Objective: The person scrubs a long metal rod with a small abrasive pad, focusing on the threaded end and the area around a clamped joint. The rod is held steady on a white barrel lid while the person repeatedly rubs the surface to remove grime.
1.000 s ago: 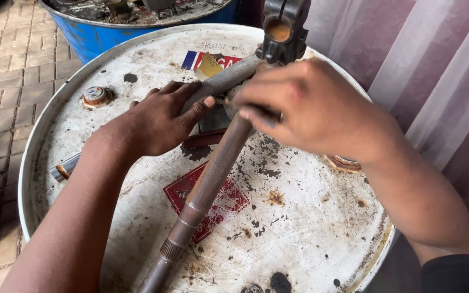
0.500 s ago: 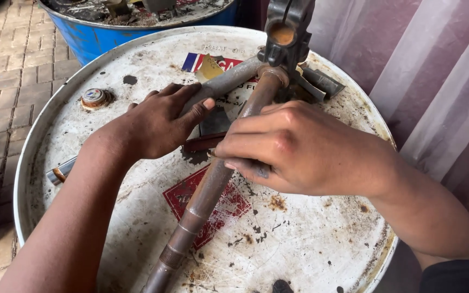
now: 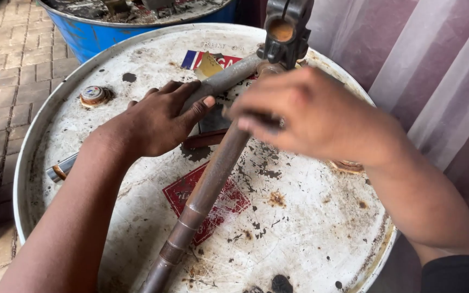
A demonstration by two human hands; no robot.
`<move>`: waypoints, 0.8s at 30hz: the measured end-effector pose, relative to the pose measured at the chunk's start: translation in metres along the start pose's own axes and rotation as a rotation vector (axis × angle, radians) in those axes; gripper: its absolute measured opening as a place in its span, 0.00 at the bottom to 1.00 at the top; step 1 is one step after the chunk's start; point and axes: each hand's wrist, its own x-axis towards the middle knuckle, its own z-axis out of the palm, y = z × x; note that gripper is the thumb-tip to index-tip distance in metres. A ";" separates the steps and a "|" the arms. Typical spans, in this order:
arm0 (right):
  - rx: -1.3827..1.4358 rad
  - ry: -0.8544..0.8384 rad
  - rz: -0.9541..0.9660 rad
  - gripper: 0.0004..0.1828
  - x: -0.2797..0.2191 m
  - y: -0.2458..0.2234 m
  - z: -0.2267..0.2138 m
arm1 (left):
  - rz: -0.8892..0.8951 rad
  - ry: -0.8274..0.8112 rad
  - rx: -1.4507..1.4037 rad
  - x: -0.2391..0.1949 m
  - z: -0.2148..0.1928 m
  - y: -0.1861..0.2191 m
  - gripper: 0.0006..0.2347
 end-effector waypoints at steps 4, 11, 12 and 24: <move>-0.186 0.045 0.037 0.04 0.000 -0.011 0.005 | 0.007 -0.001 -0.006 0.000 -0.002 0.000 0.36; 0.132 -0.039 -0.009 0.09 0.002 -0.001 -0.003 | 0.006 -0.002 -0.004 0.002 0.001 -0.004 0.36; -0.044 0.022 0.089 0.11 0.000 0.007 -0.006 | 0.039 0.011 -0.001 0.003 0.001 -0.004 0.35; -0.007 0.158 -0.020 0.07 -0.002 -0.008 -0.011 | 0.043 -0.007 0.011 0.004 -0.001 -0.006 0.36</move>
